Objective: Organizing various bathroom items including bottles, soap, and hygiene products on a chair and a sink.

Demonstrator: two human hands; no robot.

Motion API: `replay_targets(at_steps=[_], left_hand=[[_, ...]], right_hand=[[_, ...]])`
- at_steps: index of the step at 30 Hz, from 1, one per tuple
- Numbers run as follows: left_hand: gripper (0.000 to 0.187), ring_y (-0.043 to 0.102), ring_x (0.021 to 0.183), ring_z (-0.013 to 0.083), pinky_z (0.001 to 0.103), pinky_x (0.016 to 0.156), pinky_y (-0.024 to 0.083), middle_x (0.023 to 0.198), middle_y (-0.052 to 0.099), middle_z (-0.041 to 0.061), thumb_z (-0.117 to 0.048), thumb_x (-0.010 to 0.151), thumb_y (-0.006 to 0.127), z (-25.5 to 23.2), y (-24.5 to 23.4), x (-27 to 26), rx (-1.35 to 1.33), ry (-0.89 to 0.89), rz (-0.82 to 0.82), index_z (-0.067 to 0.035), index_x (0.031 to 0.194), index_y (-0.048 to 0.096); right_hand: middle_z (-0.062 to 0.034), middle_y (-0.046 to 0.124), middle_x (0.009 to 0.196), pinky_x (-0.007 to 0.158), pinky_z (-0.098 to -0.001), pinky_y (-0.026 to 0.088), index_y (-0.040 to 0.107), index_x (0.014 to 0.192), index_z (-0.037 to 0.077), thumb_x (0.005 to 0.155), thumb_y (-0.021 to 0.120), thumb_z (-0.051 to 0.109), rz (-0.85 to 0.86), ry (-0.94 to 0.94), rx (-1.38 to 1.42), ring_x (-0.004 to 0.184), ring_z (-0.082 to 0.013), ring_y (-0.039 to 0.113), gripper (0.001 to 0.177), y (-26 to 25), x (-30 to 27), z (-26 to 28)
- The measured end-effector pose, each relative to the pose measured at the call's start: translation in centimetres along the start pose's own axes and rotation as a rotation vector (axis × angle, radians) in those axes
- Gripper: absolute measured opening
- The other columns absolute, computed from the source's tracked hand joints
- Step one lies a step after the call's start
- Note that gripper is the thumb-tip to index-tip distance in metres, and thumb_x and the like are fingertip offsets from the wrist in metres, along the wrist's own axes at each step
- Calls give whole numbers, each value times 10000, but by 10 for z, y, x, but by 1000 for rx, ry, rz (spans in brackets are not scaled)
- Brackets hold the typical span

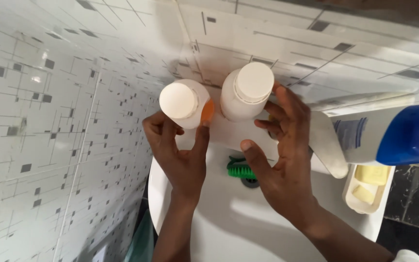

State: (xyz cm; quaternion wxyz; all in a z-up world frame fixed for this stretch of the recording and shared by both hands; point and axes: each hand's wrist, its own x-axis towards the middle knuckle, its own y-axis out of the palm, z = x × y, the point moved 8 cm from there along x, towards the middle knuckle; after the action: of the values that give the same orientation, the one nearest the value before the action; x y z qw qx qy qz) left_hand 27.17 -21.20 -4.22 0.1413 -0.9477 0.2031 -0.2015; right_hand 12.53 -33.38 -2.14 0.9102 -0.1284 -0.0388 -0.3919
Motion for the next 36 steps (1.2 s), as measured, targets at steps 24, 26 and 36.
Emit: replay_targets(at_steps=[24,26,36], left_hand=[[231,655,586,67,206,477,541,817,758,75,-81,892,799,23,-7,-19,-188,-279,-2,65,1034,689],[224,661,584,67,211,465,542,833,771,83,-91,896,794,21,-7,-18,-251,-331,-6,63,1027,698],[528,730,816,125,224,625,567,1306,708,170,-79,887,806,-15,16,-29,-475,-372,289,61,1330,555]], right_hand=[[-134,626,1188,870,-365,549,541,1270,6,933,777,117,1,-33,-417,1007,-246,643,426,8,10,6],[-111,648,1100,814,-355,542,558,1178,18,867,829,145,-8,-10,-419,937,-228,647,432,9,12,8],[-92,646,1131,930,-288,606,494,1223,-11,990,696,41,-48,119,203,1062,-135,687,312,9,1,-10]])
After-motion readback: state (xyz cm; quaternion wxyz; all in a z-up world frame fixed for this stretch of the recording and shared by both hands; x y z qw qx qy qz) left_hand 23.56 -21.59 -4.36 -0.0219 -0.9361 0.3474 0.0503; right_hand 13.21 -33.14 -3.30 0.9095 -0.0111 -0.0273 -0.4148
